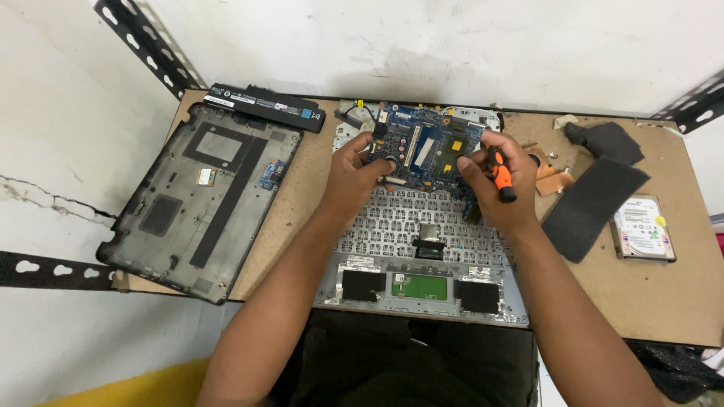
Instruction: A person is working on the internal components of a laptop, handling the motherboard and using a screwdriver to adjust parts.
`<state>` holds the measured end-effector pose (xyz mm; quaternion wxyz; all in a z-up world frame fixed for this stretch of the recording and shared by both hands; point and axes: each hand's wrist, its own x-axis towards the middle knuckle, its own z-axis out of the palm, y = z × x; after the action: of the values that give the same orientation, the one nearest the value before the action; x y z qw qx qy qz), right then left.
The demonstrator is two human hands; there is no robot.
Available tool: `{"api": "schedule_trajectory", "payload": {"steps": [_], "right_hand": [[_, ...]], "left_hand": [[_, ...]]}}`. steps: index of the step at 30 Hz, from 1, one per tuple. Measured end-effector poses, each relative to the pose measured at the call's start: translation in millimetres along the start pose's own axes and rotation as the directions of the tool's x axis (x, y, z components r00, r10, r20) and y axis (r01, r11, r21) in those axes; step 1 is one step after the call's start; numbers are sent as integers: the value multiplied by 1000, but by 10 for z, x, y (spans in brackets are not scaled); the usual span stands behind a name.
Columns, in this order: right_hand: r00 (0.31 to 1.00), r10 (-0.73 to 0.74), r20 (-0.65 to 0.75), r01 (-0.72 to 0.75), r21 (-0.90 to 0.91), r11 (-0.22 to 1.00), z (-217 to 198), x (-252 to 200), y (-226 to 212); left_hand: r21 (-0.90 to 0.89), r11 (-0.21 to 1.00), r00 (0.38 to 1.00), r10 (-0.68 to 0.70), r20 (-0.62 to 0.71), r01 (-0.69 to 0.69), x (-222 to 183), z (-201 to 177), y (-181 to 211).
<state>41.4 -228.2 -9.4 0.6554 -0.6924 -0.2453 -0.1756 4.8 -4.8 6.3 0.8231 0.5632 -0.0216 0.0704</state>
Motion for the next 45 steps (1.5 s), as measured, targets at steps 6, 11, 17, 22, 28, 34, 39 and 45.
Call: {"api": "schedule_trajectory", "payload": {"steps": [6,11,17,22,28,34,39,45], "right_hand": [[1000,-15,9,15,-30,999,9,-1,-40],[1000,-22,18,23,-58,998,9,8,-61],[999,-32,15,33,-74,997,-17,3,-36],[1000,-14,10,14,-72,997,3,14,-98],[1000,-31,-6,30,-30,999,28,13,-71],[999,-25,-20,25,-1,1000,45,19,-96],[998,-20,-57,19,-17,1000,69,44,-162],[993,-18,-121,17,-10,1000,58,47,-138]], "left_hand": [[-4,1000,1000,0,-15,0,-22,37,22],[8,1000,1000,-23,-1,23,-28,2,24],[-3,999,999,-40,29,40,-7,9,2],[-2,999,998,-41,39,41,-23,16,25],[55,998,998,0,61,-3,-84,45,158],[72,997,997,-4,80,-2,-82,-25,115],[23,1000,995,-11,95,9,-41,-68,58],[-86,995,993,-39,111,49,-26,7,23]]}}
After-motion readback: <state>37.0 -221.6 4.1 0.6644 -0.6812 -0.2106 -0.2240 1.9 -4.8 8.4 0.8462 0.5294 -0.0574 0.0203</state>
